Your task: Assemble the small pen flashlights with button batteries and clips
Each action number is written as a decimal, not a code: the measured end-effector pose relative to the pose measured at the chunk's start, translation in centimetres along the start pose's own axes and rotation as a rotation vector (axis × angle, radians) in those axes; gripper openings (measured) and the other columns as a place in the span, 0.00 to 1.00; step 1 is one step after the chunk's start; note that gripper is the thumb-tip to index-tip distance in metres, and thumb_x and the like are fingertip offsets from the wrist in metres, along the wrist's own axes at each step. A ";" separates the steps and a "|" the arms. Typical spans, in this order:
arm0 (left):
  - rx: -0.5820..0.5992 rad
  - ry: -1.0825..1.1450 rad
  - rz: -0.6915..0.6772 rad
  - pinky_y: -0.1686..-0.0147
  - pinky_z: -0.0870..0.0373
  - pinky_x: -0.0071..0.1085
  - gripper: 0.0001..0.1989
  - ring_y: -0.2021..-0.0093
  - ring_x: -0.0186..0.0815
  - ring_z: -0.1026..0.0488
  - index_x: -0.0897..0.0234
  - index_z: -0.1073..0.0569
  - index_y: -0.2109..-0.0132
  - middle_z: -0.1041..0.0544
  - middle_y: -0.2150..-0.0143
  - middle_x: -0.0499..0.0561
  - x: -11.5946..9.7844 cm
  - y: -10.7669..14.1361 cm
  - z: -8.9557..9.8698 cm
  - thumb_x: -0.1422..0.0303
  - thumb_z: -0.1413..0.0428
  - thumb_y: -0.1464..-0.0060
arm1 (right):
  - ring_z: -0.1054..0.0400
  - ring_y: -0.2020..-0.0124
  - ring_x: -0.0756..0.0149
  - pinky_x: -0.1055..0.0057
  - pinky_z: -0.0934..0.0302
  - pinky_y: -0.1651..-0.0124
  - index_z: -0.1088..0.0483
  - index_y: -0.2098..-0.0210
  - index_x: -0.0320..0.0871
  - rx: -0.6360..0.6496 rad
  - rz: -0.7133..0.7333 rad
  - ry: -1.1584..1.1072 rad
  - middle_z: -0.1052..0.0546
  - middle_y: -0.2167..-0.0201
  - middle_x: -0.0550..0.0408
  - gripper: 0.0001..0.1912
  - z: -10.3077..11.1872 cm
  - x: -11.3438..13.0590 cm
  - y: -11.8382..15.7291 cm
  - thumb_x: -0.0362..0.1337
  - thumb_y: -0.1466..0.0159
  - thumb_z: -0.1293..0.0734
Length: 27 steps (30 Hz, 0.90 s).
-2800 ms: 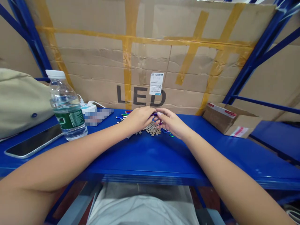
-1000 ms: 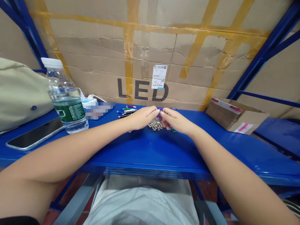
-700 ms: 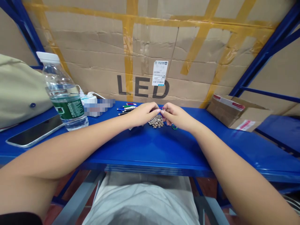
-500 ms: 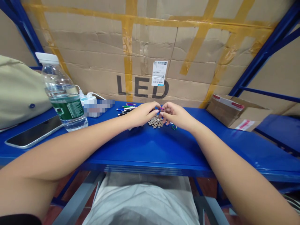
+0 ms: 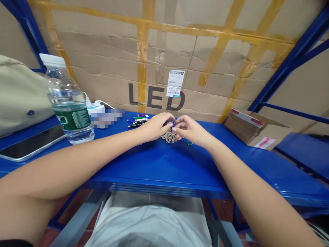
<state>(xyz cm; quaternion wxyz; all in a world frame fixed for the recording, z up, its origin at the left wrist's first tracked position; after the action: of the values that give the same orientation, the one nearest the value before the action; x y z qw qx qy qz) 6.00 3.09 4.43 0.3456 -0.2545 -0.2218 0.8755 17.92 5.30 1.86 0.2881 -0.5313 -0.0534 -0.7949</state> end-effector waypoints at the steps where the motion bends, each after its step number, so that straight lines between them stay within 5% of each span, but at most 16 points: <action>1: -0.011 0.014 0.001 0.52 0.32 0.37 0.09 0.53 0.38 0.28 0.64 0.31 0.54 0.24 0.53 0.54 -0.1 0.0 0.1 0.70 0.52 0.40 | 0.30 0.74 0.70 0.72 0.34 0.73 0.40 0.59 0.45 -0.002 -0.004 0.001 0.27 0.75 0.61 0.15 -0.1 -0.1 0.0 0.37 0.41 0.31; 10: -0.052 0.083 -0.036 0.50 0.33 0.36 0.11 0.52 0.37 0.30 0.66 0.31 0.53 0.26 0.52 0.55 -0.9 0.2 0.5 0.73 0.52 0.41 | 0.38 0.79 0.73 0.72 0.40 0.74 0.40 0.71 0.44 0.135 0.062 0.142 0.32 0.79 0.61 0.14 -1.1 0.6 0.5 0.46 0.37 0.35; 17: -0.049 0.058 -0.022 0.50 0.33 0.37 0.09 0.52 0.37 0.29 0.64 0.30 0.54 0.25 0.54 0.54 0.2 0.1 0.3 0.69 0.51 0.39 | 0.43 0.83 0.73 0.73 0.47 0.78 0.45 0.72 0.46 0.067 0.060 0.318 0.37 0.82 0.64 0.15 -0.4 0.4 0.4 0.46 0.32 0.42; 27: -0.052 0.027 0.004 0.54 0.31 0.35 0.09 0.56 0.37 0.28 0.64 0.27 0.55 0.23 0.57 0.53 0.6 0.0 0.3 0.68 0.49 0.40 | 0.41 0.76 0.68 0.71 0.48 0.71 0.45 0.73 0.46 -0.026 0.100 0.480 0.34 0.79 0.59 0.14 0.0 0.5 0.1 0.42 0.32 0.45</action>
<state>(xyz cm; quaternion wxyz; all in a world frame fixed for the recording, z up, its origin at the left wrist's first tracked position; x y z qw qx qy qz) 5.39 3.44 4.47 0.3402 -0.2754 -0.2394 0.8667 17.84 4.99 2.32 0.3245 -0.3328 0.0533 -0.8838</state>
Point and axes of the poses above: each hand's wrist, its own y-axis away from the middle knuckle, its own z-axis out of the back of the hand, x = y × z, the point moved 7 cm from there along -y, towards the middle knuckle
